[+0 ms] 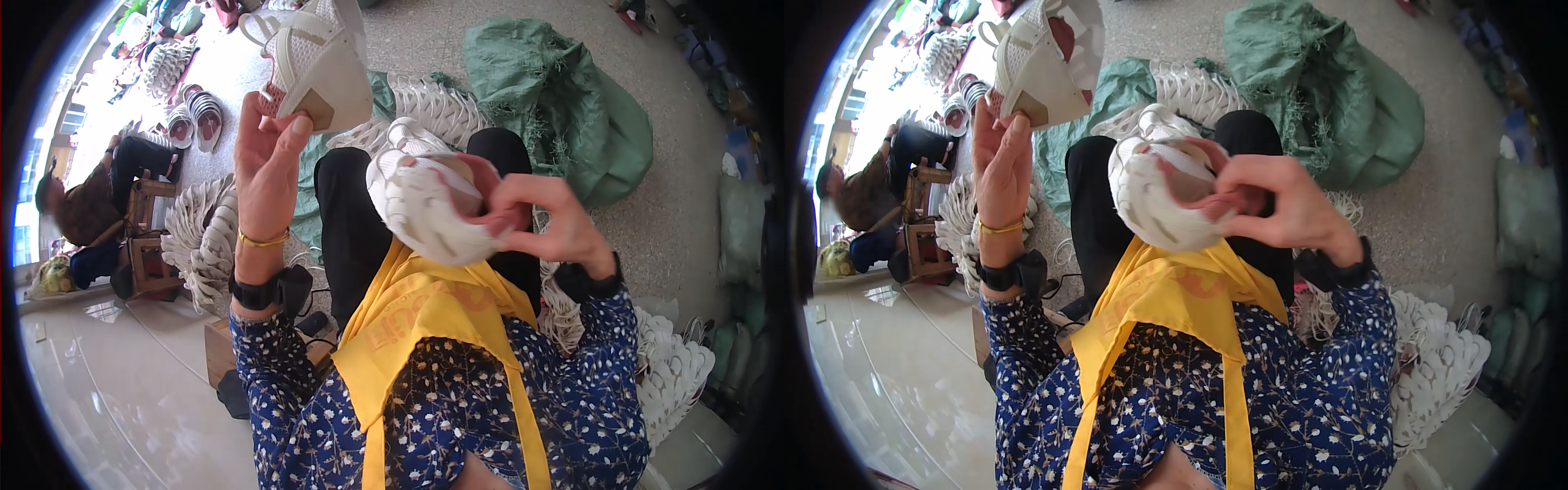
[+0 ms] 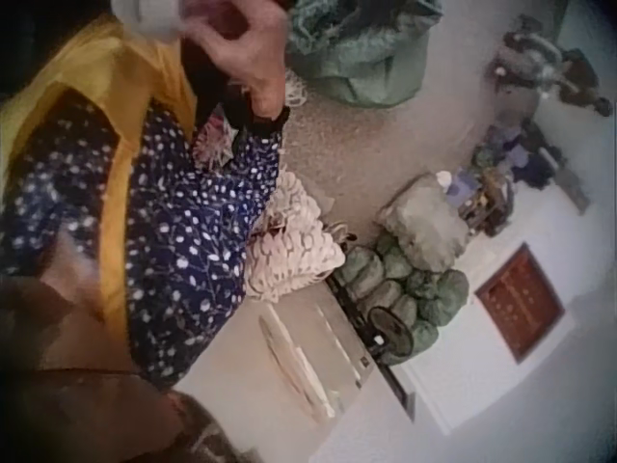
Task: The person sits on the floor and laces a white sneaker with pink accents. They thread a white shoelace through the eyelets, pull it tight, and tie a knot. The person then picks up a second shoe and begins the same lacing process.
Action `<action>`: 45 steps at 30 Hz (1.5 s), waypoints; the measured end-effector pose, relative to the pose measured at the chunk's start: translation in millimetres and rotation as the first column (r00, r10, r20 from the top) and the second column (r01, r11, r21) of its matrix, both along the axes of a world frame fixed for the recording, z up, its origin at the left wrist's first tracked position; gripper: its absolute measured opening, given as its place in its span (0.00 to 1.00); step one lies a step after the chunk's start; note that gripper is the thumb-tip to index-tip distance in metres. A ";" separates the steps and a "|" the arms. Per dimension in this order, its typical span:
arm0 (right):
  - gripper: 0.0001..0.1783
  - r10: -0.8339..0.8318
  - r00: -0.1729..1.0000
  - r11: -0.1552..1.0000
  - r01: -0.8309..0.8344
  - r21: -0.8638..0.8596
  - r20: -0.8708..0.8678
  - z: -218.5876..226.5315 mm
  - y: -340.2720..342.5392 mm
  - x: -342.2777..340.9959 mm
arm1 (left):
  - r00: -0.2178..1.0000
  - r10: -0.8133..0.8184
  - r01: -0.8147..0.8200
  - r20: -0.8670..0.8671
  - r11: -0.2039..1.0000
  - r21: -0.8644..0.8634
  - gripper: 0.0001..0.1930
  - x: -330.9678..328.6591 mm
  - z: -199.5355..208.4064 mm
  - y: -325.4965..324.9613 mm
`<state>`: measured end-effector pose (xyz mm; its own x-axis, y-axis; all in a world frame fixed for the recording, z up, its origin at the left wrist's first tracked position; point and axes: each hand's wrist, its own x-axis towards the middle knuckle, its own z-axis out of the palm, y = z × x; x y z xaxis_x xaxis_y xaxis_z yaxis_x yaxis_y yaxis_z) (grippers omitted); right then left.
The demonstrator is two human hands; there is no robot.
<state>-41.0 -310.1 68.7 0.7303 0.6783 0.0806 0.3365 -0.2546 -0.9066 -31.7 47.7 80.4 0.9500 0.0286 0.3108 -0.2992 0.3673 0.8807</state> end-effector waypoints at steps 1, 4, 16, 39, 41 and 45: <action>0.16 0.016 0.999 0.997 -0.014 0.071 -0.034 -0.5 -14.8 3.8 | 0.999 0.029 -0.030 -0.029 0.999 -0.032 0.18 1.5 -1.4 -0.6; 0.20 -0.118 0.945 0.949 0.199 0.247 -0.306 -10.6 -71.8 6.5 | 0.999 -0.010 0.007 -0.045 0.998 -0.068 0.17 7.4 -15.8 12.0; 0.22 -0.185 0.729 0.378 0.672 0.636 -0.659 -90.5 -158.2 20.5 | 0.998 0.066 -0.054 0.004 0.776 0.629 0.14 -46.0 -44.5 -14.6; 0.12 -0.202 0.929 0.977 0.214 -0.002 0.311 -47.5 32.7 -21.2 | 0.988 0.026 -0.132 0.150 0.632 0.763 0.17 -54.0 -117.2 -83.6; 0.13 -0.139 0.919 0.983 0.172 -0.057 0.370 -53.4 41.5 -20.9 | 0.979 0.202 -0.178 0.038 0.742 0.646 0.11 -61.1 -131.5 -71.3; 0.13 -0.026 0.872 0.965 0.149 -0.214 0.490 -74.0 49.6 -20.1 | 0.936 0.351 -0.258 -0.019 0.723 0.641 0.09 -64.6 -122.2 -53.6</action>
